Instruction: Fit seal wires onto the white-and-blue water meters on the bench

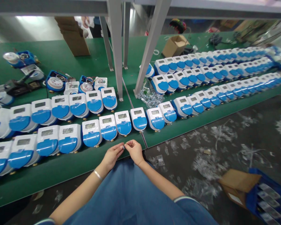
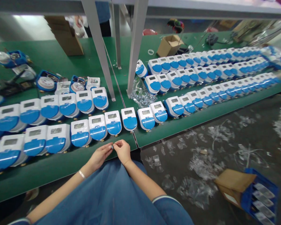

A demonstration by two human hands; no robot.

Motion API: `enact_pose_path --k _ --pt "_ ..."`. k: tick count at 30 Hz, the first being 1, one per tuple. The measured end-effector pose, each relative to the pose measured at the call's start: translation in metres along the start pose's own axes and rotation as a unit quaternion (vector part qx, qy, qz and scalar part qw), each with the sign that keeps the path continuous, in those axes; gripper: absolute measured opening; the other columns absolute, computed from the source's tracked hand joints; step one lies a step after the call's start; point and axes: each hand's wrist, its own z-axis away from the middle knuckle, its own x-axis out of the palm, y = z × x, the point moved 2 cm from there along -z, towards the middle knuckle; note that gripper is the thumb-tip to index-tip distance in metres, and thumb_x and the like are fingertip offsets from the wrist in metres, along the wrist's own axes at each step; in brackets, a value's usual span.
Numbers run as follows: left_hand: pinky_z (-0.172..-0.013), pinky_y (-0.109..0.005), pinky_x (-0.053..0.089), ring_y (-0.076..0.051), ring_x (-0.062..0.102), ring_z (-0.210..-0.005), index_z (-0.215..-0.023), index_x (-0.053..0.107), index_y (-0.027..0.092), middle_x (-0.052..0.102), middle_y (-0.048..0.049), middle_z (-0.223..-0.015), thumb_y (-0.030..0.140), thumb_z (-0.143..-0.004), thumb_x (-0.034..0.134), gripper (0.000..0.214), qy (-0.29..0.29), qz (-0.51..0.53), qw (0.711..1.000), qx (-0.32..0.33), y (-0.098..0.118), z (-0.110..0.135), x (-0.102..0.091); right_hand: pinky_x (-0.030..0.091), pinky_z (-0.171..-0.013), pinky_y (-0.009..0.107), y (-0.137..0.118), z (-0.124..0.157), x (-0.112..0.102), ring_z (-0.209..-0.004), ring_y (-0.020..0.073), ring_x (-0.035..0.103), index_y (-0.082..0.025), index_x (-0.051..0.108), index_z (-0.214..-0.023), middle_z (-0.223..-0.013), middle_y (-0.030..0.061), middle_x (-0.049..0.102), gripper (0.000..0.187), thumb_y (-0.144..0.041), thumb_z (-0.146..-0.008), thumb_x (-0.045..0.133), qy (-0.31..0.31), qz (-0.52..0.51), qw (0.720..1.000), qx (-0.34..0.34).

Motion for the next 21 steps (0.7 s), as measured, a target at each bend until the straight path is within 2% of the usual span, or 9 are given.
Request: enact_pose_path --k 4,6,8,12,17,21 --pt "-0.076 -0.019 0.054 -0.012 0.066 -0.077 -0.079 0.068 0.011 0.071 -0.0077 -0.081 0.004 -0.076 0.064 0.008 0.006 0.048 0.996 -0.081 -0.009 -0.005 -0.005 0.049 -0.068 0.027 0.011 -0.006 0.002 -0.067 0.0163 0.065 -0.018 0.055 -0.085 -0.069 -0.0001 0.067 0.025 -0.026 -0.064 0.067 -0.014 -0.047 0.998 0.04" --pt "-0.065 -0.016 0.055 -0.01 0.065 -0.066 -0.075 0.067 0.01 0.069 -0.0071 -0.073 0.008 -0.079 0.063 0.006 -0.002 0.055 0.991 -0.125 -0.013 -0.008 -0.007 0.049 -0.067 0.027 0.015 -0.01 0.002 -0.065 0.0159 0.064 -0.018 0.055 -0.083 -0.067 -0.0007 0.066 0.024 -0.025 -0.064 0.067 -0.028 -0.04 0.997 0.055" --pt "-0.057 -0.014 0.053 -0.008 0.062 -0.059 -0.075 0.067 0.009 0.067 -0.0066 -0.069 0.009 -0.08 0.061 0.007 -0.007 0.051 0.988 -0.143 -0.016 -0.012 -0.011 0.049 -0.065 0.027 0.018 -0.013 0.001 -0.064 0.0157 0.064 -0.018 0.056 -0.079 -0.065 -0.0011 0.066 0.019 -0.024 -0.063 0.066 -0.037 -0.014 0.998 0.057" --pt "-0.062 -0.015 0.054 -0.009 0.064 -0.064 -0.078 0.068 0.01 0.068 -0.0071 -0.072 0.006 -0.078 0.063 0.006 -0.008 0.024 0.989 -0.143 -0.015 -0.016 -0.017 0.05 -0.066 0.028 0.016 -0.017 -0.003 -0.065 0.0165 0.065 -0.018 0.056 -0.08 -0.065 -0.0003 0.067 0.021 -0.025 -0.063 0.067 -0.046 0.029 0.997 0.062" --pt "-0.063 -0.018 0.055 -0.01 0.064 -0.061 -0.076 0.068 0.011 0.067 -0.0064 -0.069 0.01 -0.073 0.07 0.004 -0.016 -0.039 0.989 -0.144 -0.005 -0.015 -0.016 0.051 -0.06 0.028 0.007 -0.023 -0.007 -0.064 0.017 0.067 -0.019 0.054 -0.078 -0.061 0.0026 0.068 0.018 -0.035 -0.082 0.048 -0.087 -0.032 0.989 0.117" --pt "-0.066 -0.019 0.056 -0.011 0.065 -0.063 -0.076 0.067 0.01 0.068 -0.0069 -0.071 0.01 -0.072 0.07 0.004 -0.028 -0.034 0.988 -0.148 0.002 -0.017 -0.009 0.05 -0.062 0.026 0.009 -0.026 -0.006 -0.071 0.0167 0.066 -0.018 0.062 -0.071 -0.072 0.0036 0.071 0.018 -0.033 -0.076 0.055 -0.07 0.006 0.995 0.077"
